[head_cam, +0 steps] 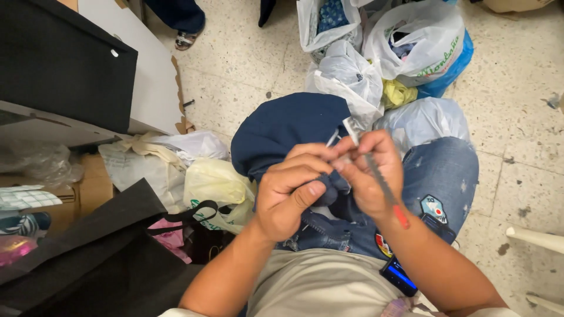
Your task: A person is using a small blade to remove threads from a blue jacket and marking it with a pen for tailoring.
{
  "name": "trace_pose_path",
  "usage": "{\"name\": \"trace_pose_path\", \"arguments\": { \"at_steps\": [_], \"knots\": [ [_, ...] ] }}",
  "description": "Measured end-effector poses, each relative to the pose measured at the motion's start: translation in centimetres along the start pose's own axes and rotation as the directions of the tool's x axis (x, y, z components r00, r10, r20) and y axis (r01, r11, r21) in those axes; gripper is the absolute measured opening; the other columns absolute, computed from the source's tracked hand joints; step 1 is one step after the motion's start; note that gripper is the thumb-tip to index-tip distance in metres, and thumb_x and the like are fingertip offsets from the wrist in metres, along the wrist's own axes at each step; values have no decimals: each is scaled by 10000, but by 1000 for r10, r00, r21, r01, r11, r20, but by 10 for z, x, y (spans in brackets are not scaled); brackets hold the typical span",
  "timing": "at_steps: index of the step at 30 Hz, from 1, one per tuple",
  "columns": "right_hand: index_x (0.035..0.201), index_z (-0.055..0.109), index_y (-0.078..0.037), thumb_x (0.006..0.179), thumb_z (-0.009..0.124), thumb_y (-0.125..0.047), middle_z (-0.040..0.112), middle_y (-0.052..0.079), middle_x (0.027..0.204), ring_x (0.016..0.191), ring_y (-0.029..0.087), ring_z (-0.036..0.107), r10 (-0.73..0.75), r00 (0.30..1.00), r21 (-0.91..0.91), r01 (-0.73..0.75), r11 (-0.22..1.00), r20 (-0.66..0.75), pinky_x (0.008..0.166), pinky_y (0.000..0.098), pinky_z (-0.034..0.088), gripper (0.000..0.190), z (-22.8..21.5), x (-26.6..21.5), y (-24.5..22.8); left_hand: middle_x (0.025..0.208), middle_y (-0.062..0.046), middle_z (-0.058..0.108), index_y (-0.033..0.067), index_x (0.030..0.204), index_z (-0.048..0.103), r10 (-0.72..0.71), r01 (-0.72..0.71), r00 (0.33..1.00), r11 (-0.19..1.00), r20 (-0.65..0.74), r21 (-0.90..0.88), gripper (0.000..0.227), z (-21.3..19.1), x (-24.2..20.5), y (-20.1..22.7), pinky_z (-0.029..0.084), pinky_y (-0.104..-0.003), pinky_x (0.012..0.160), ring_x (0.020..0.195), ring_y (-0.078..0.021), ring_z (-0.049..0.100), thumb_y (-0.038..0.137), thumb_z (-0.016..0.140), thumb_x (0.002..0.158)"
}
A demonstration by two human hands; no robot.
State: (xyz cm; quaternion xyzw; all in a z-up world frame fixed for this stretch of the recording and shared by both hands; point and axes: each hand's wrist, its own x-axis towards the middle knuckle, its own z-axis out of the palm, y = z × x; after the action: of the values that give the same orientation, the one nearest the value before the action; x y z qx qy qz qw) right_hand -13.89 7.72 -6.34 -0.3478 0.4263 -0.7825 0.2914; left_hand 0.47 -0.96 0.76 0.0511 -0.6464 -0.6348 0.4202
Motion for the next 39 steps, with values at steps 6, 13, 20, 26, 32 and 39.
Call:
{"name": "trace_pose_path", "arguments": {
  "at_steps": [6,13,20,26,32,39],
  "knots": [
    [958,594,29,802,861,-50,679,230,987,865,227,695,-13,1000,-237,11,972,-9,739,341,614,319,-5,-3,-43,955,-167,748,-14,783,682,-122,112,981,991,-151,-77,310,12,2,16,567,-446,931,1019,-315,710,191,588,996],
    [946,681,-120,970,594,-193,515,62,874,948,390,775,-423,860,-472,511,719,287,842,384,702,116,17,-35,-112,1307,-185,611,8,980,655,-260,277,961,927,99,-254,303,23,-5,22,515,-455,1164,1307,-354,636,253,508,1079],
    [1061,588,-64,914,694,-21,589,129,954,1182,469,703,-453,823,-405,565,719,343,941,326,690,186,-19,-28,-86,1360,-180,579,-3,888,624,-271,332,935,893,228,-303,317,22,-11,11,464,-441,1151,1231,-284,600,251,545,1061],
    [1080,618,-61,907,721,8,656,135,1009,1228,422,670,-511,765,-341,637,692,391,1023,346,663,213,-31,-27,-86,1390,-205,566,-9,869,609,-233,331,916,897,326,-291,327,22,-10,8,480,-427,1109,1171,-258,612,238,523,1065],
    [1025,640,-58,892,727,40,642,130,956,1170,386,699,-568,744,-335,667,666,352,1025,337,655,186,-26,-28,-83,1421,-211,541,-24,883,615,-199,316,910,901,364,-298,334,20,-7,9,479,-443,1141,1205,-282,615,226,509,1076],
    [1003,609,-102,917,666,27,646,117,928,1226,436,661,-513,792,-300,604,738,332,1034,309,639,165,-30,-37,-86,1526,-237,431,-13,847,559,-151,362,894,798,422,-482,338,22,-10,7,416,-505,1244,1367,-378,565,231,523,1078]
  ]
}}
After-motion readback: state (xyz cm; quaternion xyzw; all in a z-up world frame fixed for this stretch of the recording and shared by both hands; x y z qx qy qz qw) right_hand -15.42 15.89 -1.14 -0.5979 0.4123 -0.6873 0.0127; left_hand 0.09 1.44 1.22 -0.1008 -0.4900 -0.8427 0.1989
